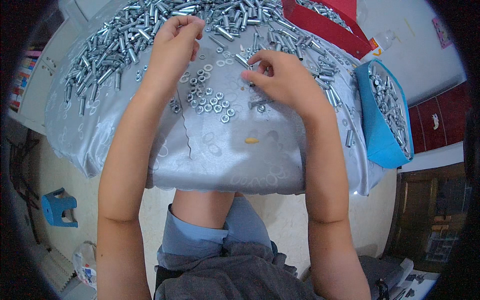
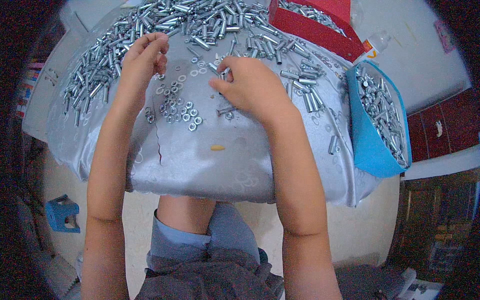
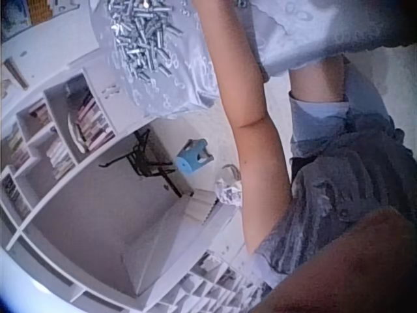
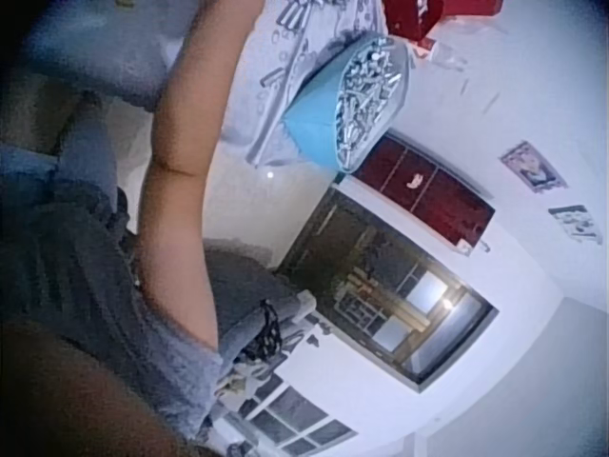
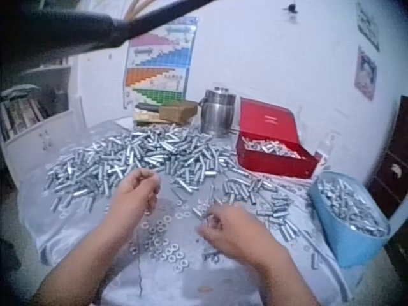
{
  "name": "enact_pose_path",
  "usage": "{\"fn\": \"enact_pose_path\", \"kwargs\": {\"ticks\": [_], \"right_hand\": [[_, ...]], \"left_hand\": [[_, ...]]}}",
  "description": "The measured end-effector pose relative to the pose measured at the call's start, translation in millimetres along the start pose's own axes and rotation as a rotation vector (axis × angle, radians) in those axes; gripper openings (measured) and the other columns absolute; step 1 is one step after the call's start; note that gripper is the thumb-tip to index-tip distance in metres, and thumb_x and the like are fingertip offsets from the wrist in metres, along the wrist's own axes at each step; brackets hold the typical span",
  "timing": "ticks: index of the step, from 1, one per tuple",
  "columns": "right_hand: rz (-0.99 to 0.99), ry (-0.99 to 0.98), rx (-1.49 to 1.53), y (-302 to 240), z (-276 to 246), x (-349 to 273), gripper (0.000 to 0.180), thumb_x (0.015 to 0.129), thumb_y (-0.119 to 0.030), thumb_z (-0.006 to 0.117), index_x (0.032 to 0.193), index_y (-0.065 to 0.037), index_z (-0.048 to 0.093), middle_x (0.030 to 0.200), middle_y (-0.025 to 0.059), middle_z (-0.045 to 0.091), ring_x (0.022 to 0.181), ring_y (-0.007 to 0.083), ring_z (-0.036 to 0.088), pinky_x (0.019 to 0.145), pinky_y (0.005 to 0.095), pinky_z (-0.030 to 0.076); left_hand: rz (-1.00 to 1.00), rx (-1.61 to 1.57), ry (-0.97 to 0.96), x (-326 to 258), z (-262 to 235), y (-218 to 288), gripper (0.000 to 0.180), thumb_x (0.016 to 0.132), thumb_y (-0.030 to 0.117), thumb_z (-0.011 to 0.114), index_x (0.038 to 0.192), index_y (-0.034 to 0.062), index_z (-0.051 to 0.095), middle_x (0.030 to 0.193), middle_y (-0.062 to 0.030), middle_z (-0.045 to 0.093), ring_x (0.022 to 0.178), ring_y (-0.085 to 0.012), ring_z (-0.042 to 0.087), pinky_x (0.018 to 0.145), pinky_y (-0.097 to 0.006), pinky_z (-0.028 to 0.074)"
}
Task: The person sits at a table covered with a white cloth and assembles metal hardware by hand. They repeatedly pick up cylindrical metal pieces and small washers, fit the washers onto the cylinders, and place the assembled units into a blue plastic bin.
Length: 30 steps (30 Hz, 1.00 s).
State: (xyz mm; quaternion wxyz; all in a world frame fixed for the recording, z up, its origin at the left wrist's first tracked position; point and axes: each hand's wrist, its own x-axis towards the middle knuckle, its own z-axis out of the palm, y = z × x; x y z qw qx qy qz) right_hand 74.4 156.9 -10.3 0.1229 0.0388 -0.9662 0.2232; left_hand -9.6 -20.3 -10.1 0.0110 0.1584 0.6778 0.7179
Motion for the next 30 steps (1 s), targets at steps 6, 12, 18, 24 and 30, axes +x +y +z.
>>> {"fn": "enact_pose_path", "kwargs": {"ticks": [6,12,18,24,30], "right_hand": [[-0.038,0.005,-0.018,-1,15,1,0.029,0.071,-0.023,0.065,0.09,-0.002,0.06,0.071,0.0123,0.057,0.065,0.0243,0.055,0.061,0.0319,0.044],[-0.048,0.06,-0.007,-1,17,1,0.03,0.071,-0.015,0.061,0.097,-0.001,0.057,0.073,0.0122,0.057,0.066,0.0261,0.056,0.061,0.0319,0.044],[-0.051,0.054,0.069,-1,14,1,0.033,0.074,-0.012,0.059,0.104,-0.002,0.053,0.076,0.0103,0.056,0.068,0.0219,0.055,0.063,0.0308,0.044],[-0.138,0.065,0.142,1,14,2,0.029,0.078,-0.013,0.057,0.105,-0.003,0.054,0.077,0.011,0.056,0.071,0.0213,0.054,0.066,0.0303,0.044],[-0.078,0.125,0.097,4,8,1,0.027,0.078,-0.014,0.054,0.102,-0.003,0.055,0.086,0.0148,0.059,0.08,0.0288,0.056,0.071,0.036,0.045]], "left_hand": [[0.328,0.566,-0.115,9,-10,-26,0.023,0.08,0.014,0.055,0.1,0.0049,0.053,0.082,-0.0043,0.055,0.069,-0.0127,0.05,0.061,-0.025,0.041],[0.409,1.063,-0.163,7,-20,-34,0.025,0.073,-0.002,0.048,0.097,0.0031,0.053,0.091,-0.0138,0.057,0.085,-0.0292,0.056,0.074,-0.036,0.044],[0.284,1.236,-0.198,4,-34,-19,0.028,0.066,-0.008,0.045,0.088,0.0033,0.057,0.091,-0.0159,0.058,0.088,-0.0323,0.056,0.076,-0.039,0.044],[0.213,1.105,-0.231,6,-33,-23,0.027,0.066,-0.008,0.043,0.087,0.0012,0.057,0.085,-0.0173,0.059,0.082,-0.0311,0.058,0.073,-0.037,0.045],[0.256,0.979,-0.29,11,-31,-34,0.021,0.071,-0.004,0.044,0.088,-0.0006,0.056,0.082,-0.0184,0.06,0.079,-0.0311,0.058,0.072,-0.036,0.045]]}}
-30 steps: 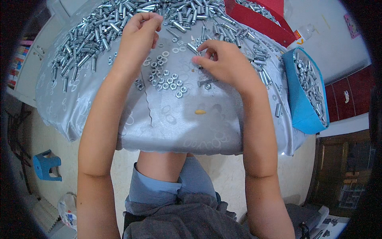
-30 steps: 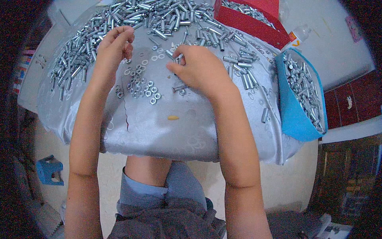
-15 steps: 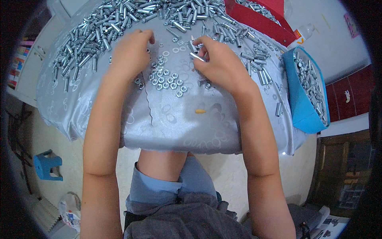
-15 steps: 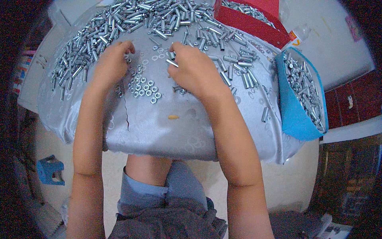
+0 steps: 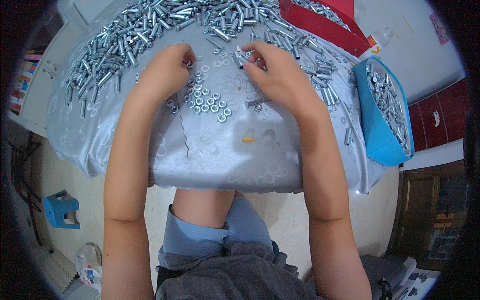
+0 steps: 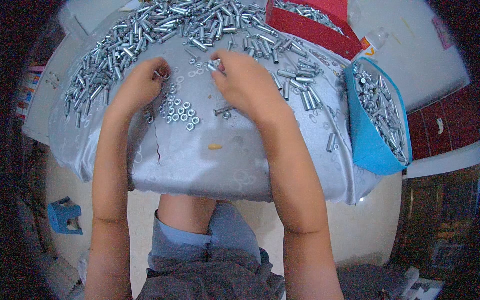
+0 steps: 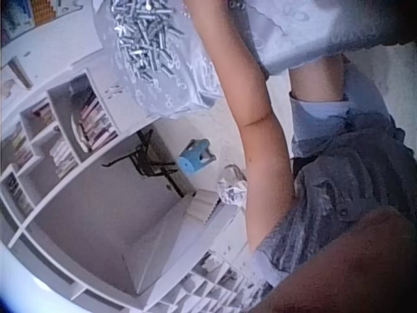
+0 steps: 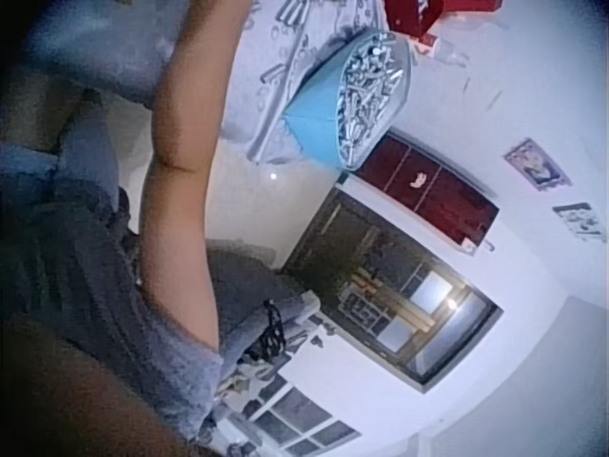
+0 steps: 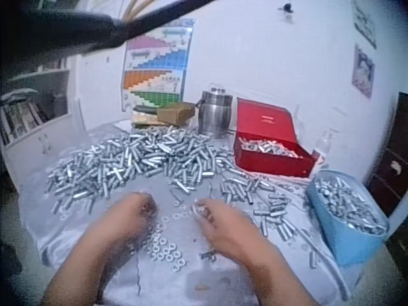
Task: The person sits at a table covered with a white cloth and assembles metal hardware by hand. They repeatedly pick up cylindrical metal pieces and small washers, fit the washers onto the cylinders, and place the assembled units into a blue plastic bin.
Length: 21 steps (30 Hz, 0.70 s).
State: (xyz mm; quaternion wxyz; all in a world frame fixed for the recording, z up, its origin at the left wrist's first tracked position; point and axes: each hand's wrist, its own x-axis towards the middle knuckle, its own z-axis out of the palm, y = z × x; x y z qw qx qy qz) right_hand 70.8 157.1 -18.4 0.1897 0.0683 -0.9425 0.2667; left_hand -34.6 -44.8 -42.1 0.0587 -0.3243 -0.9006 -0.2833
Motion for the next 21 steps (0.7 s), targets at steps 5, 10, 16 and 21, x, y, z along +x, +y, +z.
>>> {"fn": "enact_pose_path", "kwargs": {"ticks": [5,10,16,21], "right_hand": [[0.03,0.041,-0.048,2,-6,2,0.025,0.077,-0.013,0.054,0.101,-0.003,0.056,0.085,0.0141,0.059,0.08,0.029,0.057,0.071,0.0365,0.045],[0.015,0.038,-0.006,8,-4,4,0.025,0.077,-0.013,0.053,0.099,-0.003,0.056,0.086,0.0162,0.06,0.082,0.0328,0.057,0.073,0.0384,0.045],[0.049,0.011,0.386,4,0,6,0.029,0.084,-0.013,0.053,0.111,-0.004,0.054,0.085,0.0062,0.058,0.076,0.0134,0.054,0.069,0.0265,0.045],[0.251,-0.077,0.731,-3,-10,10,0.031,0.086,-0.016,0.052,0.115,-0.005,0.052,0.092,0.0041,0.058,0.081,0.0105,0.054,0.069,0.0235,0.046]], "left_hand": [[0.095,0.061,0.099,3,6,7,0.024,0.073,-0.002,0.046,0.095,0.0022,0.055,0.093,-0.017,0.059,0.088,-0.0322,0.056,0.078,-0.038,0.043],[0.264,0.177,0.261,16,20,14,0.033,0.074,-0.001,0.046,0.104,0.0074,0.056,0.105,-0.013,0.057,0.098,-0.0315,0.051,0.084,-0.038,0.041],[0.406,0.322,0.044,28,22,21,0.035,0.072,0.002,0.049,0.106,0.011,0.056,0.1,-0.0114,0.059,0.093,-0.0301,0.055,0.08,-0.039,0.044],[0.246,0.263,-0.063,28,8,33,0.03,0.073,0.004,0.052,0.102,0.0099,0.055,0.096,-0.0137,0.059,0.089,-0.032,0.055,0.075,-0.039,0.045]]}}
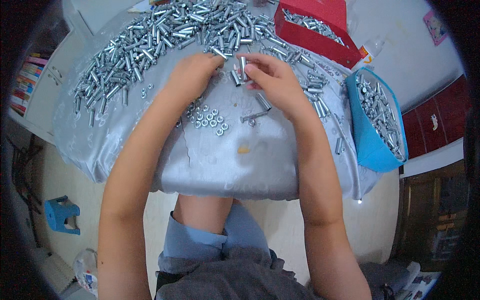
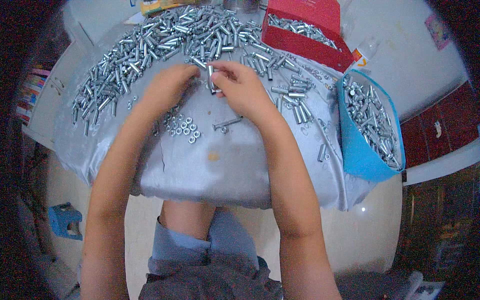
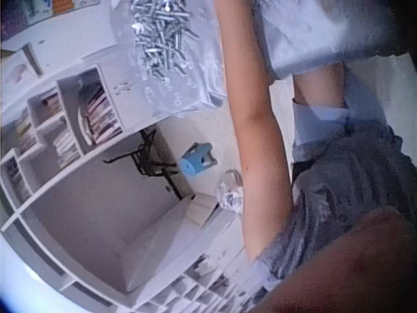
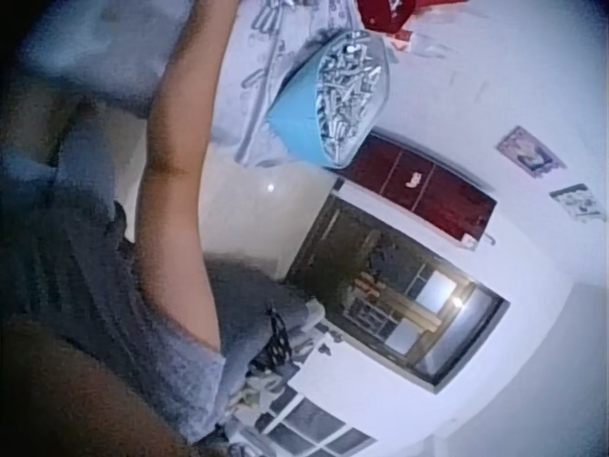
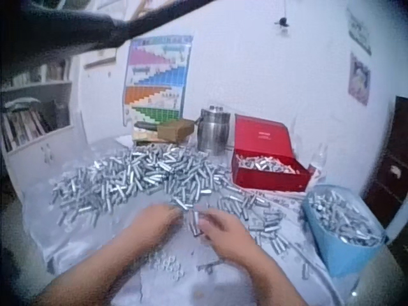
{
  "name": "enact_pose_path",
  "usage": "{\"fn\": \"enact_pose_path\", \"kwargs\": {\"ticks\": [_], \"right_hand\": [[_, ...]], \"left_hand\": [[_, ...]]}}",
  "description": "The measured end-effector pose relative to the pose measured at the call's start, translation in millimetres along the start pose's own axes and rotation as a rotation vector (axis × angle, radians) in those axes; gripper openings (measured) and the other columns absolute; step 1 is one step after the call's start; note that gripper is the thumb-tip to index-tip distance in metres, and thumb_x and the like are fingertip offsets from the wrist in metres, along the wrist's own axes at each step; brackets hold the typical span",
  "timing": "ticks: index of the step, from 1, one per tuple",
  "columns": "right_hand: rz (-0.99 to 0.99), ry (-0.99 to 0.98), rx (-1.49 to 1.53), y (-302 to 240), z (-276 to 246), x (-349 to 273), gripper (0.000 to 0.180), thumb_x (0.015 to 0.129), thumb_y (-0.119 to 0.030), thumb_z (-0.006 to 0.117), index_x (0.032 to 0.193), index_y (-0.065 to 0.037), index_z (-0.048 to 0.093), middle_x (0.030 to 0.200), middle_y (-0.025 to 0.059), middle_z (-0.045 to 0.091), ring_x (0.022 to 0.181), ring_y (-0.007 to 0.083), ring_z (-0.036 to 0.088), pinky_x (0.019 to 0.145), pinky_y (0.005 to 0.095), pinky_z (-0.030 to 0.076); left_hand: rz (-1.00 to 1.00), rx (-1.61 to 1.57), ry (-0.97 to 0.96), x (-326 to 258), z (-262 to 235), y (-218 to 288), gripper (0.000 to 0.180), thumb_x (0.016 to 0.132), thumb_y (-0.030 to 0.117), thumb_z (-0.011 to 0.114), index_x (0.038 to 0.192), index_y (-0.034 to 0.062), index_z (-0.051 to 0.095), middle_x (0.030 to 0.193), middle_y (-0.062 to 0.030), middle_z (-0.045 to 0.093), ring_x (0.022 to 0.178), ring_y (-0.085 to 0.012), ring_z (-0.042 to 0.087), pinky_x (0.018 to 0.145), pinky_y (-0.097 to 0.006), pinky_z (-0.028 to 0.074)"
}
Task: The person sits at a table covered with a white cloth and assembles metal hardware by hand. They repeatedly pick up cylindrical metal pieces and small washers, fit the washers onto the cylinders, and place the assembled units into a blue plastic bin.
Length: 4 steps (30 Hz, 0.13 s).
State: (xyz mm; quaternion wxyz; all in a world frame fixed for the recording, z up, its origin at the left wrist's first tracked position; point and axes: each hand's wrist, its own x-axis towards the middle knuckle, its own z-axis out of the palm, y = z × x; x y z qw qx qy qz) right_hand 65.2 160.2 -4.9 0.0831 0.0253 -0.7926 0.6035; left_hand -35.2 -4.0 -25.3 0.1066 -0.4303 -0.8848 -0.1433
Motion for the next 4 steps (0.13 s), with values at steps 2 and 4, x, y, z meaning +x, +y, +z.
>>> {"fn": "enact_pose_path", "kwargs": {"ticks": [2,4], "right_hand": [[0.143,0.004,0.158,-6,0,0,0.033,0.085,-0.016,0.052,0.117,-0.006,0.051,0.096,0.005,0.059,0.083,0.0111,0.055,0.069,0.0244,0.048],[0.208,-0.016,0.223,-8,-4,0,0.033,0.086,-0.018,0.052,0.118,-0.007,0.051,0.095,0.0054,0.059,0.085,0.0121,0.056,0.07,0.0239,0.048]], "left_hand": [[0.063,-0.117,0.228,-7,13,-8,0.03,0.073,0.006,0.054,0.103,0.0094,0.054,0.097,-0.0145,0.058,0.088,-0.0316,0.056,0.074,-0.039,0.045],[-0.102,-0.422,0.284,-11,12,0,0.024,0.078,0.01,0.057,0.102,0.0059,0.054,0.099,-0.0146,0.057,0.093,-0.026,0.056,0.079,-0.037,0.043]]}}
